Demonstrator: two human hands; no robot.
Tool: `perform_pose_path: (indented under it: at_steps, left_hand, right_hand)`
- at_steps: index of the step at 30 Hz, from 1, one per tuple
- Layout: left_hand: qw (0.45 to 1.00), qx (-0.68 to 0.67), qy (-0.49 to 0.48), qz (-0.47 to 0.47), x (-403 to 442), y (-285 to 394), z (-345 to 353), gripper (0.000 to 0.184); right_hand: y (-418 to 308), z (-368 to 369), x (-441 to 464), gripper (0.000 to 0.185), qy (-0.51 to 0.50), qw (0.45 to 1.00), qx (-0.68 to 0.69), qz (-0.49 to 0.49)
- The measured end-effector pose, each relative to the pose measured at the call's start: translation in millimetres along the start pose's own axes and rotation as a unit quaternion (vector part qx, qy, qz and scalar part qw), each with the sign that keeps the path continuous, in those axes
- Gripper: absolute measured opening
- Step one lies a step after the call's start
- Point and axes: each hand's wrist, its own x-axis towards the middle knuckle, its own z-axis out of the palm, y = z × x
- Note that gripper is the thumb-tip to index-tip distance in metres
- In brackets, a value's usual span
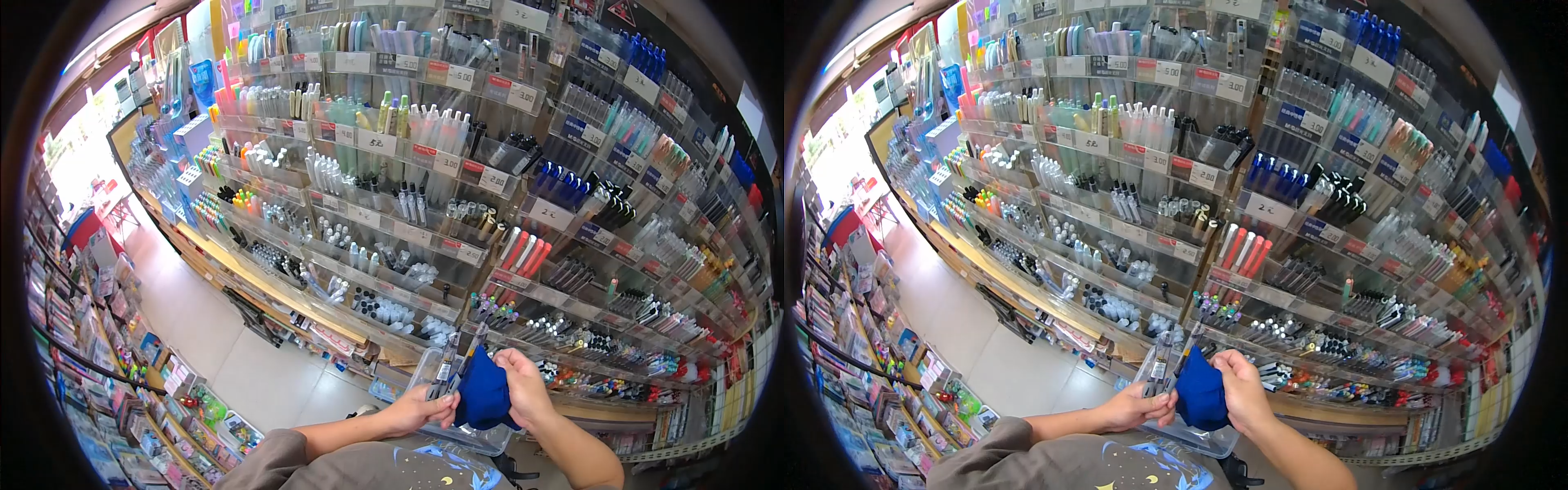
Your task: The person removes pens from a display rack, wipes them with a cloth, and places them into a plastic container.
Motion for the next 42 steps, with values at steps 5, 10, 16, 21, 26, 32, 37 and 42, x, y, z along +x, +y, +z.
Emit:
perform_pose_path:
  at_steps: [5,10,16,21,26,32,37,42]
  left_hand:
    - [1.000,-0.001,0.000,-0.004,0,1,4,0.021]
    - [0.998,-0.025,0.045,0.023,1,8,-2,0.021]
    - [0.999,0.033,0.009,0.040,1,3,0,0.024]
    - [0.999,0.022,-0.035,0.013,0,-2,-6,0.019]
    - [0.999,0.049,-0.015,-0.006,3,-9,-3,0.020]
    - [0.992,0.105,-0.052,0.038,5,-18,-7,0.022]
    - [0.983,0.179,-0.036,0.003,2,-1,13,0.040]
    - [0.987,0.135,-0.065,0.055,-8,10,30,0.038]
  right_hand:
    - [6,0,-13,0.022,-0.079,0.982,-0.143,0.099]
    - [36,-3,-22,0.036,-0.206,0.935,-0.263,0.119]
    - [1,-15,-12,0.022,-0.050,0.988,0.031,0.140]
    - [-22,-15,5,0.018,0.047,0.980,0.194,-0.021]
    - [-12,16,-6,0.018,-0.023,0.989,-0.101,-0.103]
    - [21,30,-11,0.025,0.085,0.943,-0.165,-0.276]
    - [6,29,-23,0.034,0.044,0.901,-0.428,-0.059]
    - [36,14,-3,0.034,0.044,0.979,-0.189,-0.067]
